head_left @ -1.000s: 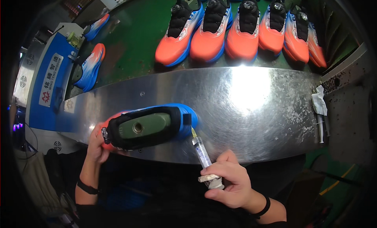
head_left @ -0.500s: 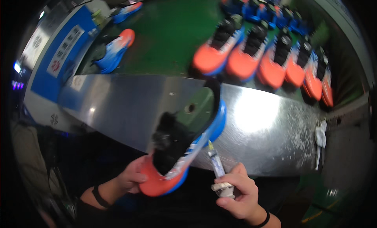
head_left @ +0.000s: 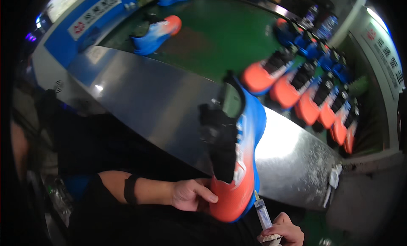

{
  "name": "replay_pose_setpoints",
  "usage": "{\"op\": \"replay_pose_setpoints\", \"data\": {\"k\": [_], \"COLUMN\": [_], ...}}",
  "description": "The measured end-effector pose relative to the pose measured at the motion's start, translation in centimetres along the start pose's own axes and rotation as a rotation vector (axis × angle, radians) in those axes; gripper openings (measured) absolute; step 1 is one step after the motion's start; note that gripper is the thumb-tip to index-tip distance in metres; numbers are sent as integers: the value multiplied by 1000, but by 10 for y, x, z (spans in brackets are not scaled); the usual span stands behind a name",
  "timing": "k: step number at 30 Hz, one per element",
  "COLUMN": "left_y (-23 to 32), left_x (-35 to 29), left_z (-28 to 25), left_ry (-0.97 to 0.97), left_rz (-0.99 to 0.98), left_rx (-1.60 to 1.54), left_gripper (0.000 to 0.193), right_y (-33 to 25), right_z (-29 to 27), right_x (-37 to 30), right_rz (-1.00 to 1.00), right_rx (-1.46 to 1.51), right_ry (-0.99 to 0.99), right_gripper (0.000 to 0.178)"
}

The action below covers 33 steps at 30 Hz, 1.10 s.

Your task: Applying adhesive using a syringe to the soles of shoes on a conveyor belt.

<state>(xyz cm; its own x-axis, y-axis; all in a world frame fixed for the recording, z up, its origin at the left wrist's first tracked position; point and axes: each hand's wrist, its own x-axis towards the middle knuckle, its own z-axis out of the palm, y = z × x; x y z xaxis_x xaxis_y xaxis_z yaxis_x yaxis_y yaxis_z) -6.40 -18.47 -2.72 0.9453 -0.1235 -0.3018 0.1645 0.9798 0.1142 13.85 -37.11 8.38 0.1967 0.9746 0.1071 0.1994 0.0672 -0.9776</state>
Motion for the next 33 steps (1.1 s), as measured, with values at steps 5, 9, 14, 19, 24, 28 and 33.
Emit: {"op": "replay_pose_setpoints", "data": {"k": [5,9,14,19,24,28,33], "left_y": [0,2,5,3,3,2,2], "left_x": [31,53,77,88,97,101,104], "left_z": [7,13,18,26,33,38,41], "left_ry": [-137,-191,-233,-199,-227,-206,-150], "left_rz": [-37,-42,-78,-49,-15,8,9], "left_rx": [43,83,120,134,148,129,122], "left_gripper": [44,42,34,32,31,30,28], "right_y": [-15,-28,-29,-26,-23,-22,-26], "right_z": [-11,-23,-26,-27,-24,-19,-16], "right_x": [-22,-33,-44,-51,-50,-44,-36], "right_rz": [-37,-70,-92,-130,-144,-153,-159], "right_rx": [-139,-123,-195,-287,-388,-455,-614], "right_ry": [56,-24,46,93,100,127,57], "right_gripper": [19,43,43,43,43,43,41]}}
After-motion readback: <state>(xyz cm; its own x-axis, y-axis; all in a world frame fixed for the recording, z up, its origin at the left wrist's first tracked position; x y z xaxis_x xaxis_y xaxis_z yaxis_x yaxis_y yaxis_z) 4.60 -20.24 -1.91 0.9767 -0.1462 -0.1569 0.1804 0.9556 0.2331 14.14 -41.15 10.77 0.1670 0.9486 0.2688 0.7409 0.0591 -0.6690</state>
